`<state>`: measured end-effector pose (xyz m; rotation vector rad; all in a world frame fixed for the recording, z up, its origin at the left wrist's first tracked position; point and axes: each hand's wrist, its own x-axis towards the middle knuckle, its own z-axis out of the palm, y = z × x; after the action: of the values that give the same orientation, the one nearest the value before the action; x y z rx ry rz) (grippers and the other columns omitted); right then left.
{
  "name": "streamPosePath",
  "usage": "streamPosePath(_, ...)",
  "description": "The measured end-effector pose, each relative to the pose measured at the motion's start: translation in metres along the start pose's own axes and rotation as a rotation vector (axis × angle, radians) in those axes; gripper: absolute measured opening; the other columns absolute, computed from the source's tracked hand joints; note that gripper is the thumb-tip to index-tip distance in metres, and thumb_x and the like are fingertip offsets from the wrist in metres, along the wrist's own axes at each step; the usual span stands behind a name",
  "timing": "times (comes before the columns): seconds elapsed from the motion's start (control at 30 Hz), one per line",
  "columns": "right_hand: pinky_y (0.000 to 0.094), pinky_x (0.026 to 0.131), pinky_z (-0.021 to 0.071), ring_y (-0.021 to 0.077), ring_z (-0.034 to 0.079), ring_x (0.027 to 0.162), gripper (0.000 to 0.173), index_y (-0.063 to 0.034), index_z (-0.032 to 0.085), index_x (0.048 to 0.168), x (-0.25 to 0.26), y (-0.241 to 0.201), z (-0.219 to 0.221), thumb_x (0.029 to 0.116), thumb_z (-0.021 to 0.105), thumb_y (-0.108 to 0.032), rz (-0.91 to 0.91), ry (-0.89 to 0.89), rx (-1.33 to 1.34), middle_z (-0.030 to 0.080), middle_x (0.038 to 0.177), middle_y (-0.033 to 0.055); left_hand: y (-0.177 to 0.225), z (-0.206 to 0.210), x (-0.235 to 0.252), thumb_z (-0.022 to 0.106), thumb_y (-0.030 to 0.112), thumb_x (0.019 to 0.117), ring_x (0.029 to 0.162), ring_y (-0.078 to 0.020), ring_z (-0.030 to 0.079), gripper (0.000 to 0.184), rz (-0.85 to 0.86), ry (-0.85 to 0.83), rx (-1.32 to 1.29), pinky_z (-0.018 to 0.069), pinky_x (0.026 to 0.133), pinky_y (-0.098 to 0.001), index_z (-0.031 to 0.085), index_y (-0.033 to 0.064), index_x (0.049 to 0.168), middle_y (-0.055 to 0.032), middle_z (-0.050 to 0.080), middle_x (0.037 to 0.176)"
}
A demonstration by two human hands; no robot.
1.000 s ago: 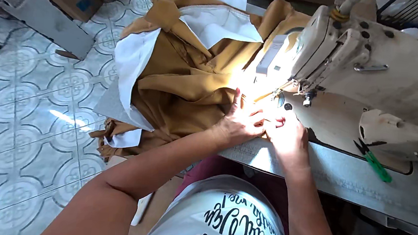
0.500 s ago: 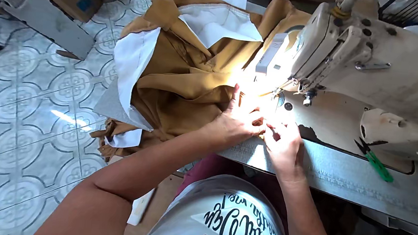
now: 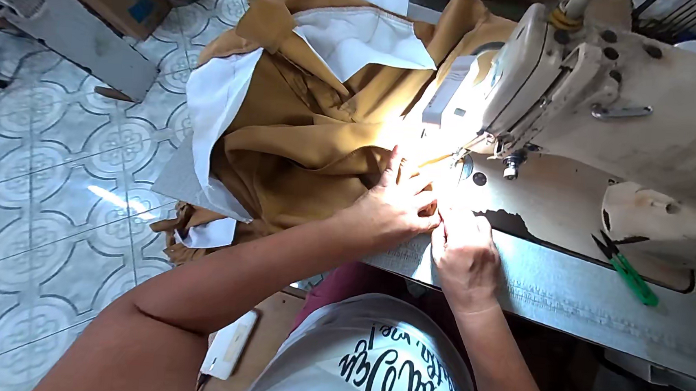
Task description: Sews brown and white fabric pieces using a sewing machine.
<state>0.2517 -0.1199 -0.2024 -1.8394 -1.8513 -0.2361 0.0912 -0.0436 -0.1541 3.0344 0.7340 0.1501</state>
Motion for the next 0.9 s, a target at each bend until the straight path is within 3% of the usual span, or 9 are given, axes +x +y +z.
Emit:
streamPosePath(0.13,0.0387,0.069,0.0567,0.0284,0.071,0.087,0.024,-0.008,0.08,0.107,0.001,-0.001,0.002,0.0944,0.06,-0.012,-0.005,0.023,-0.025,0.077,0.102,0.0086,-0.004,0.004,-0.001,0.056,0.008,0.101,0.14,-0.0391,0.049,0.034,0.019,0.049,-0.02,0.0109,0.108,-0.0865,0.076,0.0311,0.117,-0.0066,0.069,0.131)
streamPosePath(0.23,0.0411,0.071,0.0579,0.0305,0.072,0.09,0.021,-0.0067,0.079,0.103,0.006,0.002,0.004,0.095,0.06,-0.013,-0.012,0.026,-0.022,0.076,0.097,0.0104,-0.009,0.0,0.004,0.056,0.005,0.1,0.144,-0.0393,0.044,0.038,0.001,-0.016,-0.047,0.0097,0.109,-0.0859,0.075,0.033,0.12,-0.0051,0.066,0.136)
streamPosePath(0.33,0.0425,0.078,0.0584,0.0312,0.071,0.102,0.02,-0.007,0.078,0.105,0.019,0.007,0.007,0.0946,0.061,-0.01,-0.006,0.022,0.014,0.076,0.105,0.0112,-0.018,-0.003,0.015,0.056,0.002,0.0978,0.142,-0.0392,0.045,0.045,-0.025,-0.056,-0.069,0.025,0.104,-0.0792,0.074,0.0354,0.122,-0.0035,0.064,0.138)
streamPosePath(0.4,0.044,0.078,0.0585,0.0317,0.071,0.102,0.02,-0.0072,0.077,0.105,0.028,0.012,0.011,0.094,0.061,-0.01,-0.005,0.019,0.044,0.075,0.107,0.0116,-0.025,-0.001,0.023,0.055,0.005,0.0997,0.14,-0.0385,0.048,0.042,-0.036,-0.061,-0.067,0.026,0.105,-0.0787,0.073,0.0346,0.123,-0.0042,0.064,0.139)
streamPosePath(0.47,0.0452,0.081,0.0576,0.0314,0.071,0.104,0.021,-0.0081,0.077,0.107,0.036,0.016,0.015,0.0951,0.06,-0.011,0.001,0.002,0.059,0.075,0.11,0.0107,-0.033,0.006,0.029,0.054,0.011,0.1031,0.14,-0.0379,0.049,0.034,-0.026,0.0,-0.072,0.017,0.109,-0.0824,0.073,0.0321,0.121,-0.0053,0.065,0.137)
streamPosePath(0.63,0.0501,0.077,0.0567,0.0346,0.07,0.103,0.021,-0.0097,0.075,0.109,0.047,0.018,0.018,0.0945,0.06,-0.012,0.048,-0.052,0.078,0.073,0.116,0.0108,-0.045,0.015,0.037,0.055,0.015,0.1027,0.133,-0.0351,0.054,0.027,0.021,0.158,-0.081,0.0348,0.104,-0.0684,0.077,0.0275,0.114,-0.0059,0.07,0.127)
streamPosePath(0.77,0.0461,0.088,0.0571,0.0306,0.068,0.111,0.026,-0.0101,0.077,0.115,0.044,0.026,0.018,0.0981,0.058,-0.012,0.055,-0.044,0.198,0.071,0.125,0.0108,-0.047,0.021,0.037,0.054,0.017,0.1034,0.119,-0.0287,0.059,0.028,0.006,0.213,-0.129,0.0332,0.106,-0.0641,0.077,0.0292,0.114,-0.0047,0.069,0.117)
streamPosePath(0.87,0.0384,0.086,0.0592,0.0245,0.07,0.103,0.021,-0.0015,0.074,0.103,0.033,0.033,0.01,0.0998,0.054,-0.007,0.168,0.04,0.333,0.07,0.115,0.0148,-0.051,0.035,0.037,0.059,0.017,0.0996,0.114,-0.0285,0.062,0.025,-0.041,0.311,-0.241,0.039,0.105,-0.0619,0.077,0.0262,0.115,-0.0054,0.07,0.111)
streamPosePath(0.9,0.0391,0.083,0.0586,0.0258,0.07,0.098,0.018,0.001,0.073,0.099,0.03,0.031,0.008,0.0982,0.056,-0.006,0.202,0.049,0.334,0.07,0.108,0.0165,-0.053,0.036,0.039,0.061,0.016,0.0964,0.119,-0.0293,0.062,0.024,-0.085,0.334,-0.308,0.0389,0.107,-0.0619,0.077,0.023,0.113,-0.006,0.072,0.115)
